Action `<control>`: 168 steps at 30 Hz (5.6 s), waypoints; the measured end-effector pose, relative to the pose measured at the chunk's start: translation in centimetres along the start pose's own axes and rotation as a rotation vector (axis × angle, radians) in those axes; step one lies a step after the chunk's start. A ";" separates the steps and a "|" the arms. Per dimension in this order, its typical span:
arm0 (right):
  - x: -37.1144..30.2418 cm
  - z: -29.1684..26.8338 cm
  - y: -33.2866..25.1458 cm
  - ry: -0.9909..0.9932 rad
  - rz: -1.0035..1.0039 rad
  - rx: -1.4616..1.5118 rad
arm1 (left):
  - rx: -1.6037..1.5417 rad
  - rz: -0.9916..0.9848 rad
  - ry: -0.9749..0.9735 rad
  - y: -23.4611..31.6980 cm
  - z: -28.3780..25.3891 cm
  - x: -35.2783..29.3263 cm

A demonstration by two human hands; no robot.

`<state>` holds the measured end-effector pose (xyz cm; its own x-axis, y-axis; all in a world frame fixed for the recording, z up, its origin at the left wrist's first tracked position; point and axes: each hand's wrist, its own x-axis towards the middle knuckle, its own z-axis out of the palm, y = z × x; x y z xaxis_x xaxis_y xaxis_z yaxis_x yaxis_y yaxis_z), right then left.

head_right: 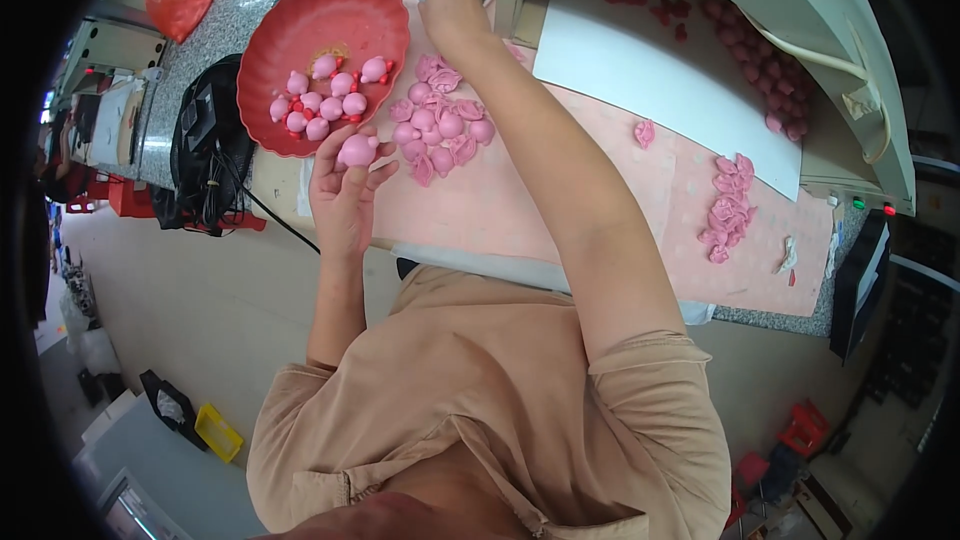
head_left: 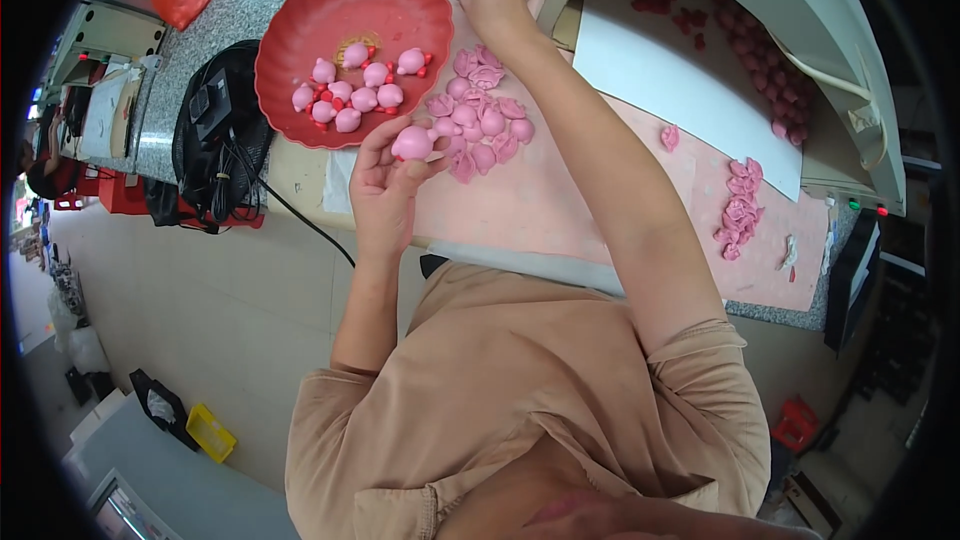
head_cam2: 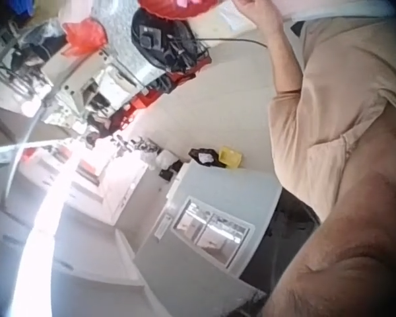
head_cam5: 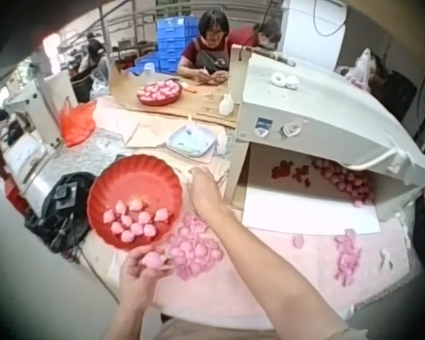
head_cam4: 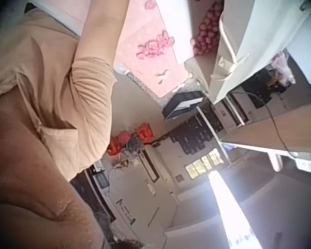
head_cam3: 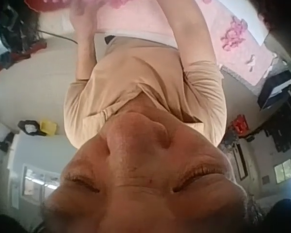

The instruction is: The recorder is using a glue applicator to assemble small pink plastic toy parts at a factory workbench.

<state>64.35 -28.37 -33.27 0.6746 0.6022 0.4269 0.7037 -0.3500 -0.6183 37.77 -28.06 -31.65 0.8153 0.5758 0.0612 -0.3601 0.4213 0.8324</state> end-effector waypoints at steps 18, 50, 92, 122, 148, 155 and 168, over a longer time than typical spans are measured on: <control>-19.7 -20.1 1.8 -0.010 -0.057 -0.104 | 0.174 -0.048 -0.267 -6.1 8.1 0.9; -20.9 -18.7 2.3 -0.122 0.780 1.416 | -0.430 -0.660 -0.284 -10.8 11.4 4.3; -20.6 -16.9 2.4 -0.169 0.829 1.255 | -0.211 -0.589 -0.293 -12.2 11.1 4.0; -20.1 -17.3 2.2 -0.133 0.874 1.268 | -0.171 -0.584 -0.275 -12.2 11.2 3.7; -20.3 -17.2 2.6 -0.194 0.828 1.229 | -0.190 -0.589 -0.321 -12.5 10.8 4.0; -20.0 -17.5 2.5 -0.185 0.818 1.183 | -0.171 -0.584 -0.333 -12.5 11.0 3.9; -20.1 -17.4 2.5 -0.168 0.803 1.192 | -0.136 -0.575 -0.296 -12.4 11.0 3.7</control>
<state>56.41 -53.79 -31.90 0.6979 0.6395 -0.3226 -0.5024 0.1161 -0.8568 50.31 -38.89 -35.69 0.9780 0.0235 -0.2072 0.1319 0.7002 0.7017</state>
